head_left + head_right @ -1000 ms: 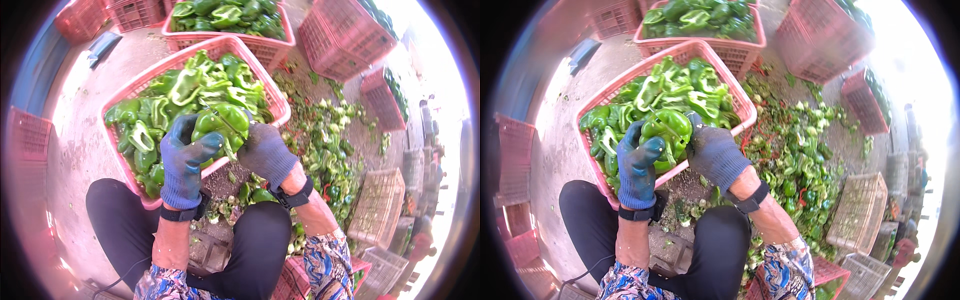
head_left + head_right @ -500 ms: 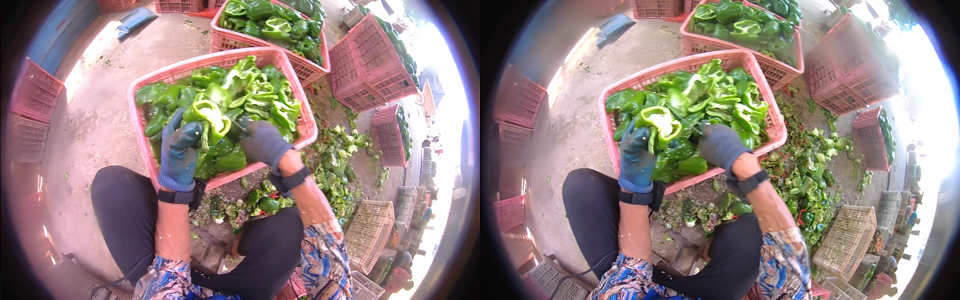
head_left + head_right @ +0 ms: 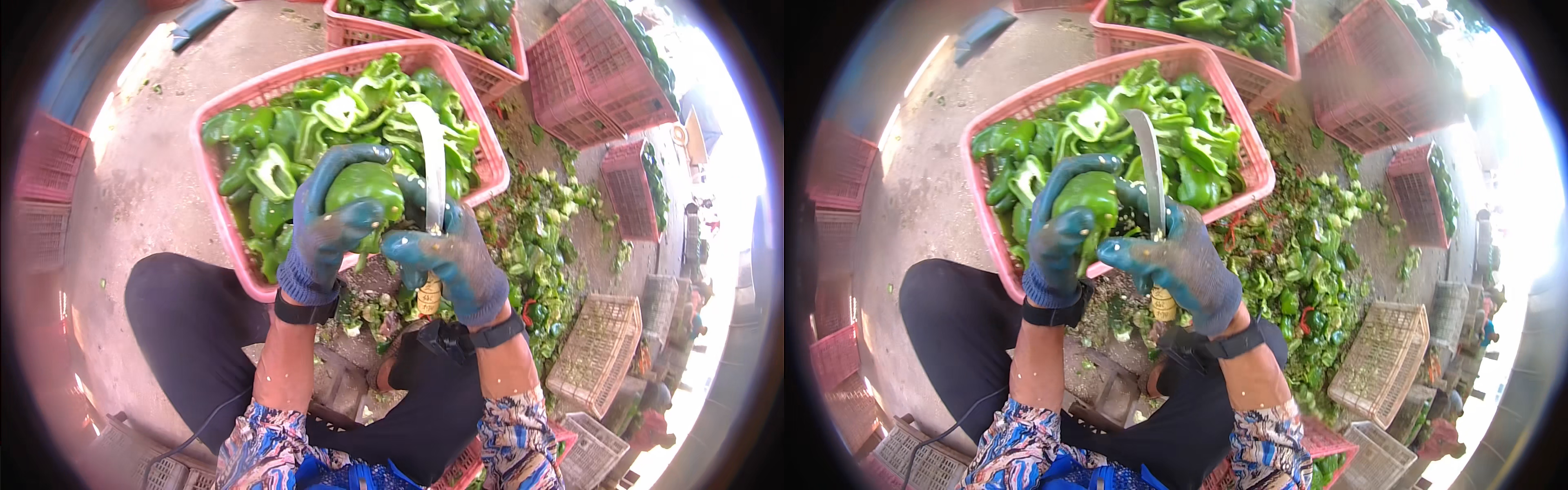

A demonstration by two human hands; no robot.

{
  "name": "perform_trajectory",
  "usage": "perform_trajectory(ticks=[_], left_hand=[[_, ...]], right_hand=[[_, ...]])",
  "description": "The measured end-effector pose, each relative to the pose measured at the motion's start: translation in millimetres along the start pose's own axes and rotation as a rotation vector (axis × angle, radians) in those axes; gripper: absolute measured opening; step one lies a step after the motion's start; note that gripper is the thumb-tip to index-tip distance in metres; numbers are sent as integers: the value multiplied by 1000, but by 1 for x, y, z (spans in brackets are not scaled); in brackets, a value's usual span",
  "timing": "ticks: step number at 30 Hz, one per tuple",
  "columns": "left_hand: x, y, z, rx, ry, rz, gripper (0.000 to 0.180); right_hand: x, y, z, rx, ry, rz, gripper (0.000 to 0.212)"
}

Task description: The person sorts and cuts green bell peppers using a curved knife, placing the processed pieces into a pink plastic basket while other workers assist in the background.

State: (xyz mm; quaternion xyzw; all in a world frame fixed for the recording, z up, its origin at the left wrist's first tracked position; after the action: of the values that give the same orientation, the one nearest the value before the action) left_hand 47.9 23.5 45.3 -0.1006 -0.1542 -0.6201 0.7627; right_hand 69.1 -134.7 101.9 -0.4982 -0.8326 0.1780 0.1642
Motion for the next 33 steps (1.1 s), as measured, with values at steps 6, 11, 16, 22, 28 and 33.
perform_trajectory(ticks=[6, 11, 16, 22, 28, 33], left_hand=[[16, -7, -25, -33, -121, -71, 68], [36, -4, -31, -39, -41, -245, 52], [52, -9, -46, -168, 229, -241, 45], [61, -18, -33, -128, 594, -83, 40], [72, -21, -14, -33, 837, -84, 40], [66, -24, -24, -53, 504, -179, 43]], right_hand=[[-23, 1, 15, 43, -69, -134, 52], [-34, -16, 21, 86, -57, -2, 37], [-53, -29, 41, 58, -13, 166, 26], [-67, -31, 63, 17, 48, 202, 21], [-74, -39, 58, 19, 78, 175, 17], [-72, -50, 51, 154, 80, 172, 20]])
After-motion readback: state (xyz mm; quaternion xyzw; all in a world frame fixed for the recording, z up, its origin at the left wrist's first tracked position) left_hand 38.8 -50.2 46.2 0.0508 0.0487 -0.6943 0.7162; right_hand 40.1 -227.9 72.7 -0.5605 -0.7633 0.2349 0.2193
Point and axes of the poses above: each hand's wrist, its own y-axis towards the middle knuckle, its own x-axis out of the palm, z = x × y, the point moved 3 cm from there along y, towards the middle knuckle, and after that the axes turned 1 degree about z, right-handed, at the moved point
